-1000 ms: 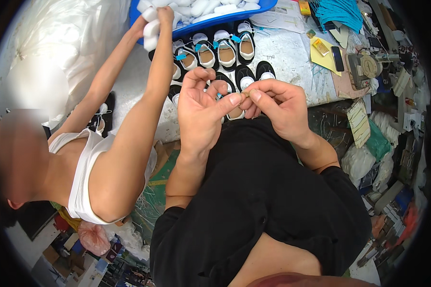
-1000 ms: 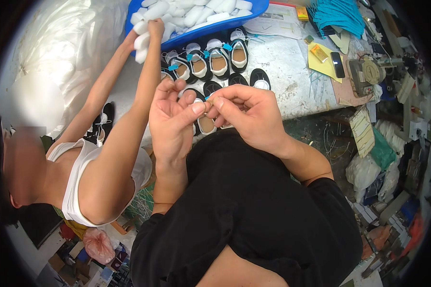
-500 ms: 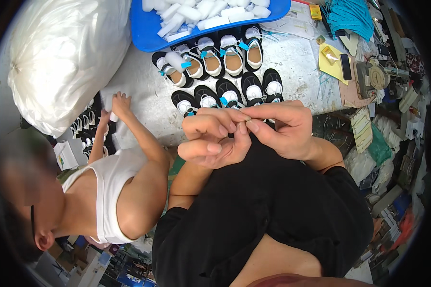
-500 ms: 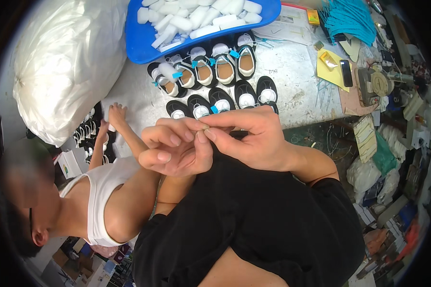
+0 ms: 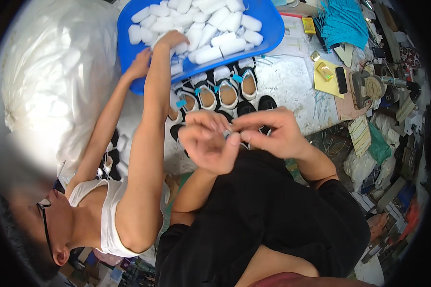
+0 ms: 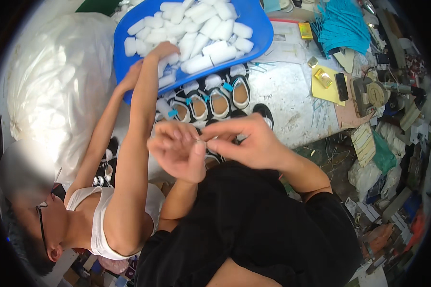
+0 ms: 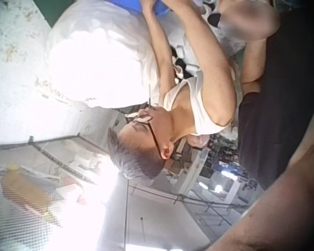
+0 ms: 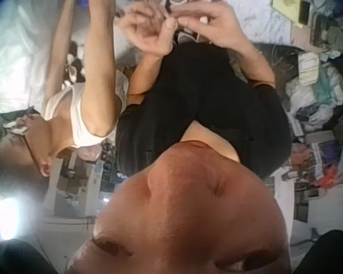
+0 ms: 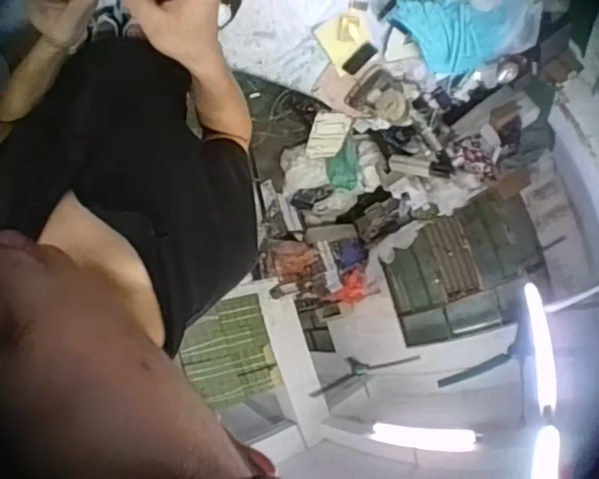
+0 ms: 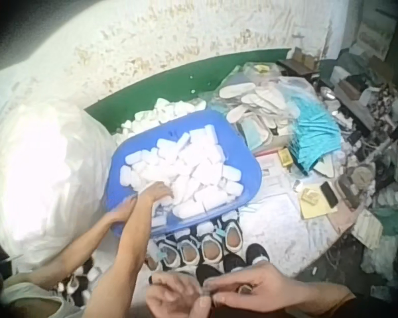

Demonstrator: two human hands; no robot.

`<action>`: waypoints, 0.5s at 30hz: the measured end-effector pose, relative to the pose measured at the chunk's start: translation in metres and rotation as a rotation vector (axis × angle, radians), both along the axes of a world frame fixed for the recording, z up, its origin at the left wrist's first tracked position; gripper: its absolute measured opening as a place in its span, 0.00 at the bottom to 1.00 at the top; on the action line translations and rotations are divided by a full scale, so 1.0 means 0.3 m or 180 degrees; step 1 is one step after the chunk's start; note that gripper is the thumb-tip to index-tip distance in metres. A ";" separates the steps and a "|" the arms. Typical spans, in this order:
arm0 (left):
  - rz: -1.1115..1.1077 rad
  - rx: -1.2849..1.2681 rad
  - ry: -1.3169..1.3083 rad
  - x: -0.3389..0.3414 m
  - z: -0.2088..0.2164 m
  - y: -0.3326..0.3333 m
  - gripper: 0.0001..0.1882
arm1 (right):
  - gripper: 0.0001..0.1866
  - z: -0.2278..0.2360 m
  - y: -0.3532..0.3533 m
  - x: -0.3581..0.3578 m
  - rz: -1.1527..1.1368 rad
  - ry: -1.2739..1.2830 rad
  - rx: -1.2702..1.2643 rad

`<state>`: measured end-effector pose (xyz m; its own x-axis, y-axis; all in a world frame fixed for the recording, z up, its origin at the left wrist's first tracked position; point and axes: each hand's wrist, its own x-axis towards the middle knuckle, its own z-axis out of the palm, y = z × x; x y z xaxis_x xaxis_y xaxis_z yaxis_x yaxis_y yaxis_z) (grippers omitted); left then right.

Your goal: The person inserts white foam shoe trees into a row of black and white children's shoes arranged on a table. They pick up the foam inserts from a blue tray and place them inside the shoes one by one, ensuring each shoe is filled.

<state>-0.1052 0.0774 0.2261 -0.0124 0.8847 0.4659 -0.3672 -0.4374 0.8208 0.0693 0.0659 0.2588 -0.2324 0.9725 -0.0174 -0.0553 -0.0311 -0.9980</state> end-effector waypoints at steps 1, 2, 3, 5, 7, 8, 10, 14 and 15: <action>-0.0139 -0.0353 -0.0351 0.014 -0.013 0.032 0.29 | 0.11 -0.029 0.045 0.040 0.0008 -0.0376 0.0073; -0.0275 -0.0711 -0.0700 0.031 -0.030 0.070 0.29 | 0.10 -0.077 0.106 0.066 -0.0283 -0.0260 -0.0324; -0.0512 -0.0967 -0.0907 0.050 -0.044 0.114 0.30 | 0.12 -0.136 0.187 0.105 -0.0737 -0.0693 -0.0121; -0.0754 -0.1156 -0.0934 0.079 -0.126 0.180 0.33 | 0.16 -0.288 0.389 0.179 -0.1354 -0.1340 0.0196; -0.0692 -0.1465 -0.0582 0.118 -0.211 0.282 0.33 | 0.21 -0.428 0.592 0.251 -0.1230 -0.2658 0.0639; -0.0686 -0.1507 -0.0295 0.136 -0.282 0.354 0.33 | 0.24 -0.521 0.675 0.281 -0.1073 -0.3205 0.0778; -0.0703 -0.1523 0.0316 0.162 -0.416 0.491 0.33 | 0.27 -0.647 0.801 0.307 -0.0656 -0.4118 0.0618; -0.0475 -0.1248 0.2282 0.238 -0.559 0.741 0.32 | 0.25 -0.723 1.000 0.256 0.0043 -0.5040 -0.0224; -0.0357 -0.1149 0.2918 0.268 -0.595 0.801 0.32 | 0.24 -0.743 1.029 0.249 0.0144 -0.5173 -0.0377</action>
